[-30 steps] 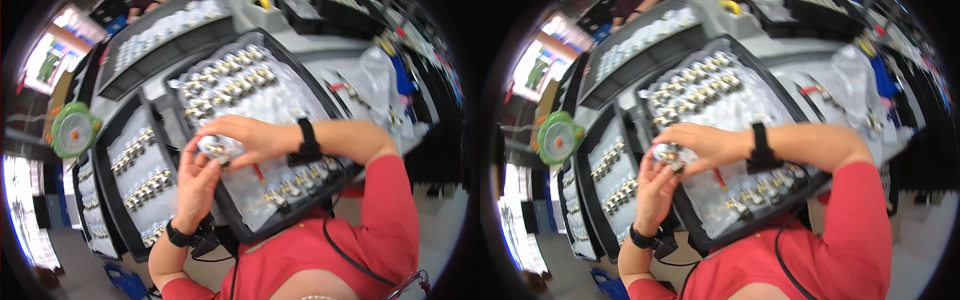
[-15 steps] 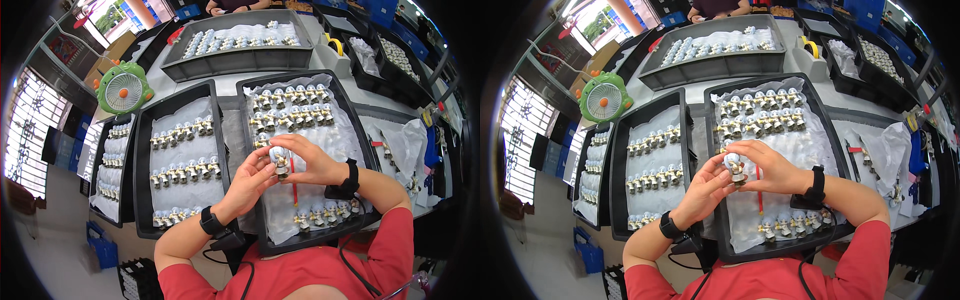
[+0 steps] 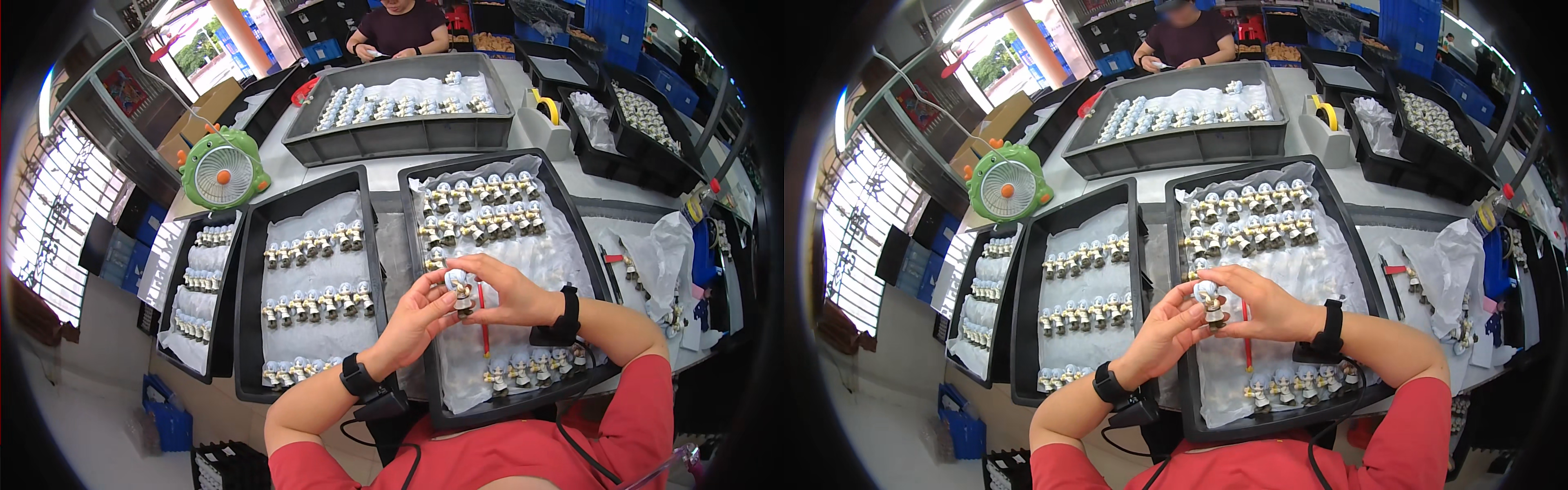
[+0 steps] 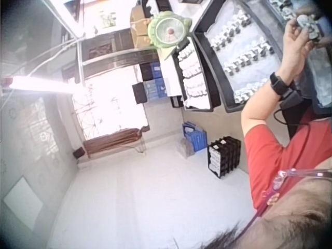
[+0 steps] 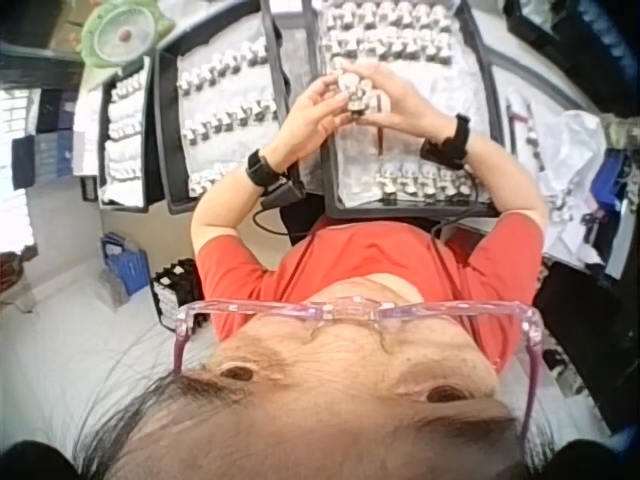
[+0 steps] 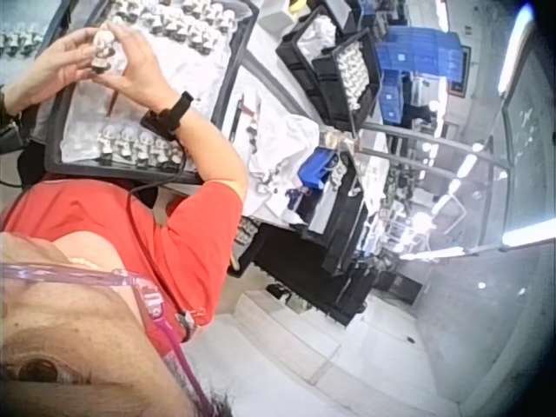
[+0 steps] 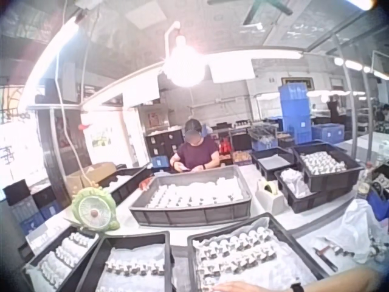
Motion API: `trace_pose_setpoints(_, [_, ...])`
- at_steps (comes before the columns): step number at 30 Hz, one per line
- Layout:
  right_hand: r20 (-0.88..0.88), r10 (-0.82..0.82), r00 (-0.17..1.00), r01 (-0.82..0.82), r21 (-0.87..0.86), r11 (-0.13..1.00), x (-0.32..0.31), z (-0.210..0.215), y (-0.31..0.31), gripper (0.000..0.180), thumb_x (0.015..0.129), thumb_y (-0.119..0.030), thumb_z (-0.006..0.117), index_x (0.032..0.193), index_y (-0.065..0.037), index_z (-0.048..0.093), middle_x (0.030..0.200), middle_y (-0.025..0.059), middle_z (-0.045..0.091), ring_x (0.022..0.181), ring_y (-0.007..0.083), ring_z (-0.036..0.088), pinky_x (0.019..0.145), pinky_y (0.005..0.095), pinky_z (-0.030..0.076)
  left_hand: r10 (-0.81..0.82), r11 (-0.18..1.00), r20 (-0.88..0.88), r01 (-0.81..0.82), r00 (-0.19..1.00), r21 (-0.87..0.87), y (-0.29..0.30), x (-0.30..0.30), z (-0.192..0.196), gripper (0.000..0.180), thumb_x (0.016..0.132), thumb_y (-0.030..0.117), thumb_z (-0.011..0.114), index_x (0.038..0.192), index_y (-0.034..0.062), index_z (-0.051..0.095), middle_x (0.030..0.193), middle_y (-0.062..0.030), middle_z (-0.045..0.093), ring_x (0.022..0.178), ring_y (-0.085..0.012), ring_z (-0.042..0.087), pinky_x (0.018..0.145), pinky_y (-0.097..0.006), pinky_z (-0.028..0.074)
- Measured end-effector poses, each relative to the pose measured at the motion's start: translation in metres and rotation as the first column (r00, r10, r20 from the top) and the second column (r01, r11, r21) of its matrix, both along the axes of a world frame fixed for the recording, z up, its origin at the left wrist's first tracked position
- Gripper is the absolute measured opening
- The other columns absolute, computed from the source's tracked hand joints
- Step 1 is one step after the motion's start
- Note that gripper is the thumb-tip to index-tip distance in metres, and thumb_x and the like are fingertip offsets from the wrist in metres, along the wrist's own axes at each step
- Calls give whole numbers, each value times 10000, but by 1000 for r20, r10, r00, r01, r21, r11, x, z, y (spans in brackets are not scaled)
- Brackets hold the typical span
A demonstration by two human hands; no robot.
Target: The recorder inspects manufactured parts and places them into trays, occasionally using a white plastic liner.
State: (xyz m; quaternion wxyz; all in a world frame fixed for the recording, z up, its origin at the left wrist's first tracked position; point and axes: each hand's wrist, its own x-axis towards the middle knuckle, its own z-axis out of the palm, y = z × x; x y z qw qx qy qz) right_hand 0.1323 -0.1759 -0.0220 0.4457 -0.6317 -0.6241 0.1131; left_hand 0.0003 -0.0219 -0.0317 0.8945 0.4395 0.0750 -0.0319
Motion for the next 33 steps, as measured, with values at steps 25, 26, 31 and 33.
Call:
trace_pose_setpoints(25, [-51, -17, 999, 17, 3, 1000, -1, -2, -1, 749, 649, -126, 751, 1301, -60, 388, 1192, 141, 491, 1104, 303, 484, 939, 372, 394, -7, 1000, 0, 7, 1000, -26, 0, 2, -1, 426, 890, 134, 544, 1263, 84, 345, 1179, -126, 522, 1086, -248, 537, 925, -401, 429])
trace_pose_setpoints(26, [-56, -17, 998, 17, -3, 1000, -1, -2, -1, 749, 649, -126, 751, 1301, -60, 388, 1192, 141, 491, 1104, 303, 484, 939, 372, 394, -7, 999, -6, 7, 1000, -32, 0, 2, 0, 426, 890, 134, 544, 1263, 84, 345, 1179, -126, 522, 1086, -248, 537, 925, -401, 429])
trace_pose_setpoints(31, [-44, -22, 999, 22, 2, 1000, 0, -1, 0, 734, 657, -134, 755, 1294, -63, 398, 1192, 138, 492, 1103, 300, 486, 937, 368, 398, -7, 1000, -3, 7, 1000, -20, 1, 3, 1, 414, 894, 111, 527, 1265, 79, 347, 1143, -109, 532, 1078, -250, 544, 922, -388, 442])
trace_pose_setpoints(33, [-51, -18, 999, 18, -3, 1000, 0, -1, 0, 731, 656, -134, 754, 1292, -63, 400, 1191, 138, 492, 1102, 298, 487, 936, 367, 398, -12, 1000, -2, 12, 1000, -21, 2, 3, 0, 416, 894, 111, 527, 1267, 78, 346, 1136, -106, 534, 1078, -252, 545, 923, -388, 442])
